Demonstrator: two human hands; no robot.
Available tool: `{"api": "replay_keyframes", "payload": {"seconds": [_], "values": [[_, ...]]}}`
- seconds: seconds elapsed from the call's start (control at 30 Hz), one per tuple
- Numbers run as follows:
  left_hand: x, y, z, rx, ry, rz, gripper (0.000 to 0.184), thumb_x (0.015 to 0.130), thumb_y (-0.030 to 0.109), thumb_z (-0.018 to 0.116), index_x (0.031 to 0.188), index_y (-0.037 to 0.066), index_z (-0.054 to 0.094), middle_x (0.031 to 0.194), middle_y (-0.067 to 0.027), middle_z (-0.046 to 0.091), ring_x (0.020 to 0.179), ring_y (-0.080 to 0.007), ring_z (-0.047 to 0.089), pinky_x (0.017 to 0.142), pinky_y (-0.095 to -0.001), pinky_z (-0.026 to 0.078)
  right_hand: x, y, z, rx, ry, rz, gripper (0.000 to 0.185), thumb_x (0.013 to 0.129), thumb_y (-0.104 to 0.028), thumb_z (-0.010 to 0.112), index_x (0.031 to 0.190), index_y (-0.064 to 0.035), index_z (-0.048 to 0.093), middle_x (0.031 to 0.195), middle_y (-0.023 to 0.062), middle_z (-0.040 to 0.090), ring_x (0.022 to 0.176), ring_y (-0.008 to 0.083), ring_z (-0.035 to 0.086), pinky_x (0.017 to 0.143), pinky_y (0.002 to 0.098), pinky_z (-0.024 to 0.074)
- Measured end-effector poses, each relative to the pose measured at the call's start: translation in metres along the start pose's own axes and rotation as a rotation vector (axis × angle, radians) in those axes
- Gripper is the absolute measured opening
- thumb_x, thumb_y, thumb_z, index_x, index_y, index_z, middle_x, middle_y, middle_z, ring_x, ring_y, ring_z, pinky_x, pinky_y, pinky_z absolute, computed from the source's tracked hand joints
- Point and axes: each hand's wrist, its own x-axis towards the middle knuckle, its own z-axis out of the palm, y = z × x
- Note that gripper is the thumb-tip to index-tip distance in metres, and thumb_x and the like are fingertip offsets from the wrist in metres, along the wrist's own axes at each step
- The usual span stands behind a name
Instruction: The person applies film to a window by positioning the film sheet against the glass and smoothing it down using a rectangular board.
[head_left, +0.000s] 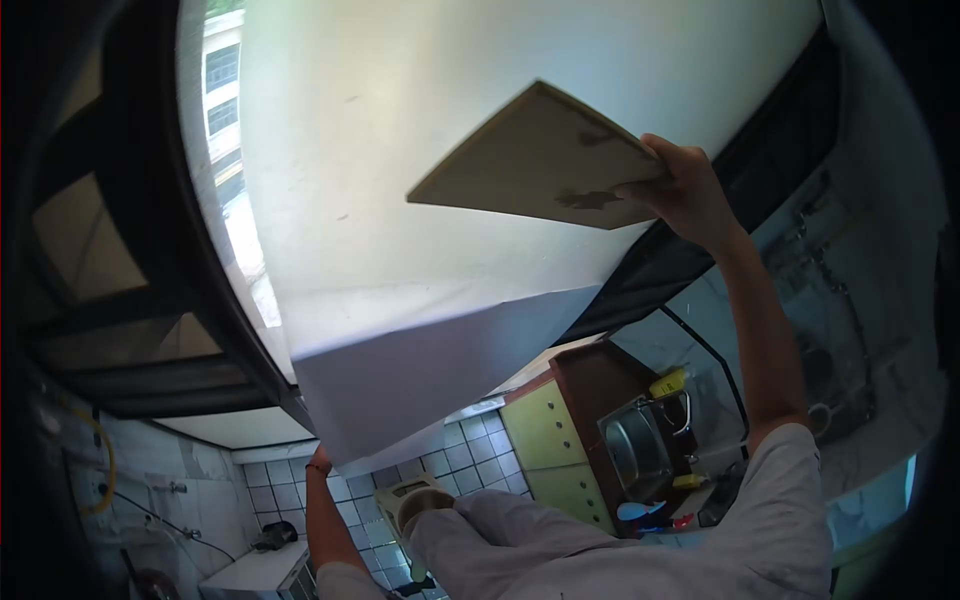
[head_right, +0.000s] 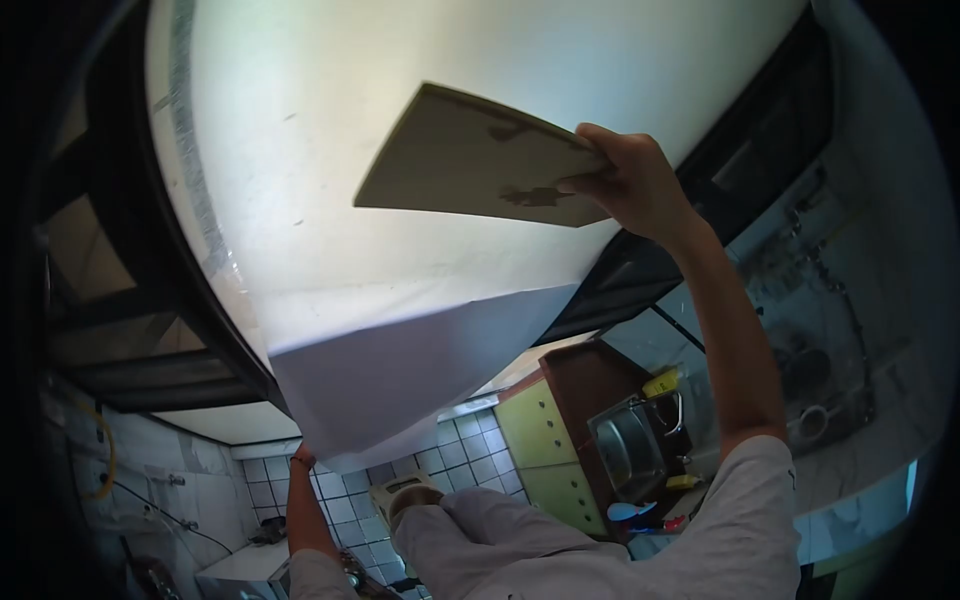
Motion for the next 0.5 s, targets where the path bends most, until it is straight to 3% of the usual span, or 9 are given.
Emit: {"api": "replay_keyframes", "payload": {"seconds": [0.2, 0.37, 0.5], "values": [[0.007, 0.017, -0.006, 0.016, -0.01, -0.022, 0.051, 0.097, 0.02, 0.059, 0.141, -0.001, 0.044, 0.135, -0.0107, 0.052, 0.124, -0.0217, 0.048, 0.104, -0.0334, 0.04, -0.033, 0.043, 0.017, -0.185, -0.062, -0.001, 0.024, 0.076, -0.011, 0.079, 0.09, -0.0061, 0.059, 0.07, 0.0097, 0.065, 0.065, 0.0272, 0.067, 0.06, 0.0351, 0.0518], [0.014, 0.019, -0.011, 0.02, -0.011, -0.022, 0.051, 0.097, 0.021, 0.059, 0.141, -0.001, 0.044, 0.135, -0.0107, 0.052, 0.125, -0.0217, 0.048, 0.104, -0.0335, 0.04, -0.048, 0.047, 0.078, -0.159, -0.083, 0.022, 0.025, 0.074, -0.012, 0.079, 0.086, -0.0078, 0.058, 0.068, 0.0077, 0.064, 0.064, 0.0275, 0.067, 0.058, 0.0369, 0.0511], [0.019, 0.021, -0.012, 0.023, -0.013, -0.006, 0.051, 0.097, 0.021, 0.059, 0.141, -0.001, 0.044, 0.135, -0.0107, 0.052, 0.125, -0.0216, 0.048, 0.104, -0.0336, 0.04, -0.059, 0.051, 0.084, -0.156, -0.129, 0.009, 0.024, 0.075, -0.013, 0.08, 0.085, -0.008, 0.058, 0.068, 0.0074, 0.064, 0.063, 0.0255, 0.067, 0.056, 0.0359, 0.0504]]}}
